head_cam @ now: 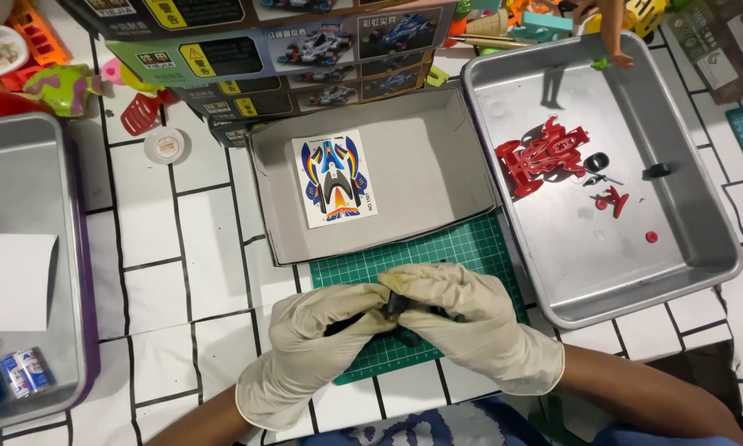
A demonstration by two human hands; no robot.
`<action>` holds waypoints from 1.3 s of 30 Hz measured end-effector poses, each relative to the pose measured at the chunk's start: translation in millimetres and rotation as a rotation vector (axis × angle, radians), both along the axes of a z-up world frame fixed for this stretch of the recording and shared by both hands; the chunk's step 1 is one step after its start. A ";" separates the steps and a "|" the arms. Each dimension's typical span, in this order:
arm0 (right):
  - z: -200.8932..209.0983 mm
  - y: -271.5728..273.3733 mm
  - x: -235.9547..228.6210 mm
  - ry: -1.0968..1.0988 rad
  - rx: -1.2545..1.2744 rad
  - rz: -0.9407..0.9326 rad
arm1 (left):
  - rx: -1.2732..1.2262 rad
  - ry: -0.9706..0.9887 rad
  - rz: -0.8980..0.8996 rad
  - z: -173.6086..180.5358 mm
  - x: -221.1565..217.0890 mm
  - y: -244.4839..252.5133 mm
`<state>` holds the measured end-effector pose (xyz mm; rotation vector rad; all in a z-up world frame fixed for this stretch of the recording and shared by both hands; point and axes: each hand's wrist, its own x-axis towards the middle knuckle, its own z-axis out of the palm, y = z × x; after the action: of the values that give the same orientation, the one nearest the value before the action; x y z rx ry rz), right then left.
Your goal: The person assembles a model car chassis on a green cutting mat. They attach small black plastic parts to the frame, use a utility knife to trim a component, and then fit a red plastic body shell onto the chassis.
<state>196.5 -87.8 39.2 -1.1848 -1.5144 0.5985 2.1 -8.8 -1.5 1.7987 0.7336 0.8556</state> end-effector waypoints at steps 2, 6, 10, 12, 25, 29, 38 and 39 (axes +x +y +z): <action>2.7 1.6 0.8 0.036 0.021 -0.018 | -0.062 -0.004 -0.090 -0.3 2.3 -1.0; 6.8 2.5 -3.8 0.256 -0.052 -0.111 | 0.137 -0.391 0.024 39.9 9.3 1.2; 4.8 0.3 0.2 0.355 -0.200 -0.161 | 0.133 -0.378 0.113 48.0 7.7 8.9; 12.0 3.6 -5.0 0.310 -0.197 -0.158 | 0.132 -0.303 0.106 46.9 7.2 6.2; 16.1 -1.0 -4.9 0.631 -0.093 0.013 | -0.389 -0.782 -0.147 -15.4 -8.2 16.1; 23.9 0.7 -2.3 0.641 -0.109 -0.008 | -0.246 -0.882 0.019 -2.0 -6.1 19.5; 5.5 -8.7 3.8 0.559 0.099 0.081 | -0.602 -1.030 -0.305 -37.3 -10.8 20.3; 2.9 -11.8 5.9 0.700 0.016 0.132 | -0.348 -0.881 -0.167 -29.7 -7.9 19.4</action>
<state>202.4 -99.5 42.1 -0.7438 -0.9924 0.9673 -5.8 10.6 -31.2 0.9961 0.1333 1.1882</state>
